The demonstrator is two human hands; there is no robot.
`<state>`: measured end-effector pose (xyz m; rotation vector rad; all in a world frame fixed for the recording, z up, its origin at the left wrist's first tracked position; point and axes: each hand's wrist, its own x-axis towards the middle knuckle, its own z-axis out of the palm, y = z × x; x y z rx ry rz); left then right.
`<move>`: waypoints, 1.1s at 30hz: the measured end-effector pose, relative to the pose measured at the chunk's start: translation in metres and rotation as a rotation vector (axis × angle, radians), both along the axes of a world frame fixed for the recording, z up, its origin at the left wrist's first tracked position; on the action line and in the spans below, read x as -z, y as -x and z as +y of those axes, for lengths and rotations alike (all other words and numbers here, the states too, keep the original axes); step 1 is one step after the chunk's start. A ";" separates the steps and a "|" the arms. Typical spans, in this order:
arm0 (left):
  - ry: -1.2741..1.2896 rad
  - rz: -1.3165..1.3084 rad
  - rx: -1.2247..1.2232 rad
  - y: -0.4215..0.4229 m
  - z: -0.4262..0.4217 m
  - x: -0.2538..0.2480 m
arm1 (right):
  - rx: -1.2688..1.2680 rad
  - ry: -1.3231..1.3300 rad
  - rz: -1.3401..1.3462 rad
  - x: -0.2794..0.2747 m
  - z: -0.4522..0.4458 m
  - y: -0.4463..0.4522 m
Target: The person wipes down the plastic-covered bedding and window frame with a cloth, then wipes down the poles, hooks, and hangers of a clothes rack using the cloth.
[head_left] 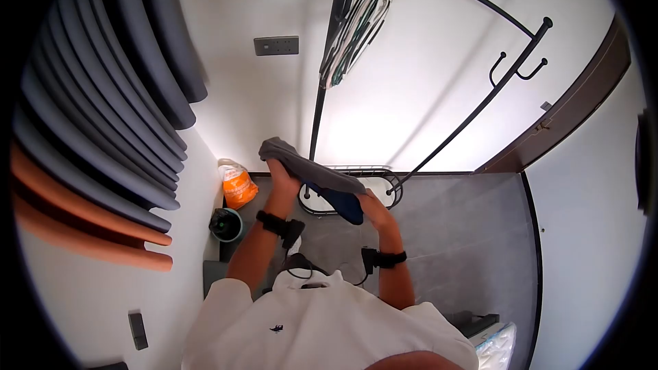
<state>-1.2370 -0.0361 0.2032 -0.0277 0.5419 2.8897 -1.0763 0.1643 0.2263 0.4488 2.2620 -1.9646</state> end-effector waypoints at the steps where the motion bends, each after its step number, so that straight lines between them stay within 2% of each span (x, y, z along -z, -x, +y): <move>1: 0.024 -0.094 -0.041 0.026 0.005 -0.006 | -0.066 -0.049 -0.043 -0.010 -0.001 0.014; 3: 0.120 0.059 -0.007 0.072 0.005 -0.017 | -0.117 -0.128 0.015 -0.026 -0.001 0.041; 5: 0.254 0.170 0.049 0.108 0.008 -0.052 | -0.074 -0.456 -0.165 -0.027 -0.001 0.071; 7: 0.451 0.152 0.180 0.148 0.019 -0.085 | 0.130 -0.656 -0.002 -0.003 0.005 0.100; 8: 0.493 0.247 0.152 0.166 0.031 -0.099 | 0.077 -0.662 -0.193 -0.024 0.001 0.112; 9: 0.536 0.340 0.127 0.178 0.045 -0.111 | 0.049 -0.534 -0.215 -0.029 -0.001 0.124; 11: 0.764 0.340 0.110 0.194 0.069 -0.142 | 0.041 -0.402 -0.235 -0.054 -0.013 0.139; 12: 0.749 0.305 0.161 0.188 0.077 -0.161 | 0.044 -0.398 -0.249 -0.061 -0.018 0.143; 14: 0.660 0.132 0.363 0.197 0.096 -0.163 | 0.055 -0.037 -0.042 -0.068 -0.028 0.151; 15: 0.682 0.101 0.357 0.191 0.106 -0.164 | 0.080 0.071 0.031 -0.067 -0.032 0.156; 17: 0.714 0.247 0.274 0.188 0.117 -0.154 | 0.066 0.188 0.152 -0.035 -0.026 0.175; 18: 0.712 0.282 0.245 0.193 0.124 -0.137 | 0.145 0.188 0.138 -0.036 -0.028 0.178; 19: 0.713 0.259 0.251 0.193 0.124 -0.126 | 0.231 0.067 0.174 -0.048 -0.037 0.177; 21: 0.904 0.245 0.274 0.182 0.117 -0.098 | 0.152 -0.243 0.287 -0.043 -0.028 0.172; 22: 0.930 0.234 0.301 0.173 0.113 -0.085 | 0.100 -0.498 0.303 -0.041 -0.020 0.172; 24: 0.856 0.274 0.374 0.163 0.107 -0.066 | 0.110 -0.716 0.259 -0.067 -0.030 0.170; 25: 0.808 0.298 0.403 0.163 0.107 -0.061 | 0.122 -0.841 0.362 -0.052 -0.024 0.175; 27: 0.834 0.272 0.452 0.154 0.101 -0.054 | 0.251 -0.649 0.208 -0.039 -0.028 0.180; 28: 0.777 0.265 0.544 0.142 0.093 -0.063 | 0.261 -0.643 0.183 -0.027 -0.026 0.177; 30: 0.695 0.228 0.626 0.130 0.088 -0.061 | 0.198 -0.776 0.316 -0.004 -0.022 0.176; 32: 0.747 0.178 0.573 0.141 0.103 -0.011 | 0.265 -0.699 0.305 -0.014 -0.025 0.174; 33: 0.797 0.172 0.654 0.139 0.099 -0.021 | 0.319 -0.626 0.294 -0.019 -0.030 0.172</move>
